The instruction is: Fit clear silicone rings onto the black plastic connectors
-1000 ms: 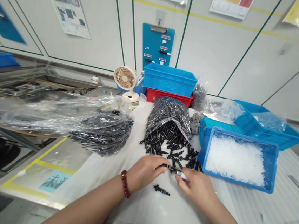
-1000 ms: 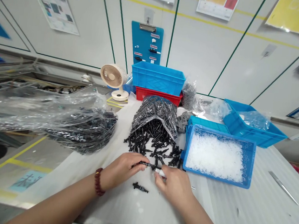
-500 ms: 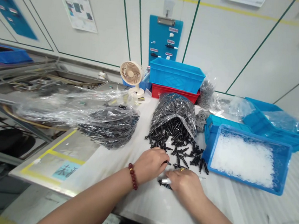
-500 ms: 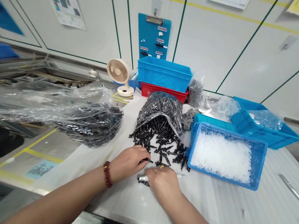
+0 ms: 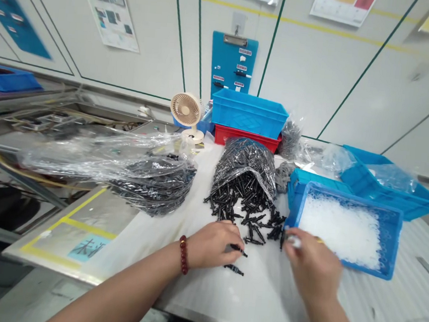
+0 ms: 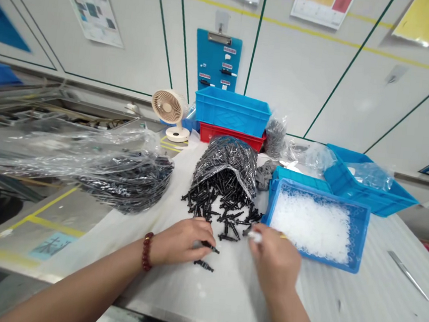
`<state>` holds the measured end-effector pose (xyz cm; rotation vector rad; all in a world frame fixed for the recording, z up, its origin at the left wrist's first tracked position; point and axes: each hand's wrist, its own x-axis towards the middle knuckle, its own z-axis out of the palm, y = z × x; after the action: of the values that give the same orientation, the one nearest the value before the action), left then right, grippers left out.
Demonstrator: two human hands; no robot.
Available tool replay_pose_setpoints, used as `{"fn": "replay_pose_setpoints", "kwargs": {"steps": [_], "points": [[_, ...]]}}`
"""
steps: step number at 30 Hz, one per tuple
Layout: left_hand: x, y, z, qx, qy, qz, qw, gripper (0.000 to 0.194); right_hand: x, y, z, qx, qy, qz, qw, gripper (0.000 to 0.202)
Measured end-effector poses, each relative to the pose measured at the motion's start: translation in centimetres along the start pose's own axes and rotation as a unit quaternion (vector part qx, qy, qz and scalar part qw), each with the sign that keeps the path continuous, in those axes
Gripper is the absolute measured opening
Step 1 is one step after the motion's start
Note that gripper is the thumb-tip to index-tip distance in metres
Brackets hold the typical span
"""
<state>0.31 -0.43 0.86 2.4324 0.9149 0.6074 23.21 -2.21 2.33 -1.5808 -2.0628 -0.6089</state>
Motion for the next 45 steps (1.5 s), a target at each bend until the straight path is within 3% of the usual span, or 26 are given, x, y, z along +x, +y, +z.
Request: {"fn": "replay_pose_setpoints", "kwargs": {"steps": [2, 4, 8, 12, 17, 21, 25, 28, 32, 36, 42, 45], "points": [[0.0, -0.1, -0.1, -0.010, -0.004, 0.015, 1.000, 0.014, 0.7, 1.9, -0.6, -0.071, 0.035, 0.153, 0.985, 0.027], [0.1, -0.3, -0.4, 0.011, 0.032, -0.015, 0.999, 0.017, 1.3, 3.5, -0.9, -0.088, 0.035, 0.236, 0.967, 0.026], [0.1, -1.0, -1.4, 0.096, 0.092, -0.123, 0.983, 0.017, 2.0, 4.8, -1.7, -0.039, 0.007, 0.316, 0.948, 0.019], [-0.1, -1.2, -1.6, 0.162, 0.051, -0.181, 0.969, 0.016, 2.4, 4.3, -2.4, -0.016, -0.016, 0.369, 0.929, 0.015], [0.0, -1.1, -0.6, 0.206, 0.007, -0.199, 0.958, 0.012, 1.9, 2.9, -1.7, 0.013, 0.016, 0.285, 0.958, 0.029], [0.2, -1.1, -0.2, 0.198, 0.010, -0.203, 0.959, 0.008, 0.8, 1.2, -0.9, 0.086, 0.025, 0.122, 0.989, 0.022], [0.4, -0.8, -0.4, 0.126, 0.051, -0.203, 0.970, 0.010, -0.1, -0.6, 0.0, 0.187, 0.002, 0.003, 0.982, 0.024], [0.3, -0.2, -0.3, -0.020, 0.100, -0.176, 0.979, 0.010, -0.4, -1.3, 0.4, 0.239, -0.044, -0.012, 0.970, 0.024], [0.3, 0.6, -0.3, -0.202, 0.095, -0.116, 0.968, 0.015, -0.5, -1.4, 0.4, 0.274, -0.114, -0.005, 0.955, 0.025], [0.2, 1.2, -0.6, -0.224, 0.120, -0.090, 0.963, 0.020, -0.4, -1.4, 0.3, 0.281, -0.162, -0.003, 0.946, 0.026], [0.1, 1.4, -0.2, -0.294, 0.134, -0.147, 0.935, 0.017, -0.3, -1.9, 0.6, 0.273, -0.208, -0.015, 0.939, 0.026], [0.0, 1.2, 0.1, -0.291, 0.137, -0.146, 0.935, 0.014, -0.3, -1.8, 0.7, 0.295, -0.203, -0.006, 0.934, 0.025]]}}
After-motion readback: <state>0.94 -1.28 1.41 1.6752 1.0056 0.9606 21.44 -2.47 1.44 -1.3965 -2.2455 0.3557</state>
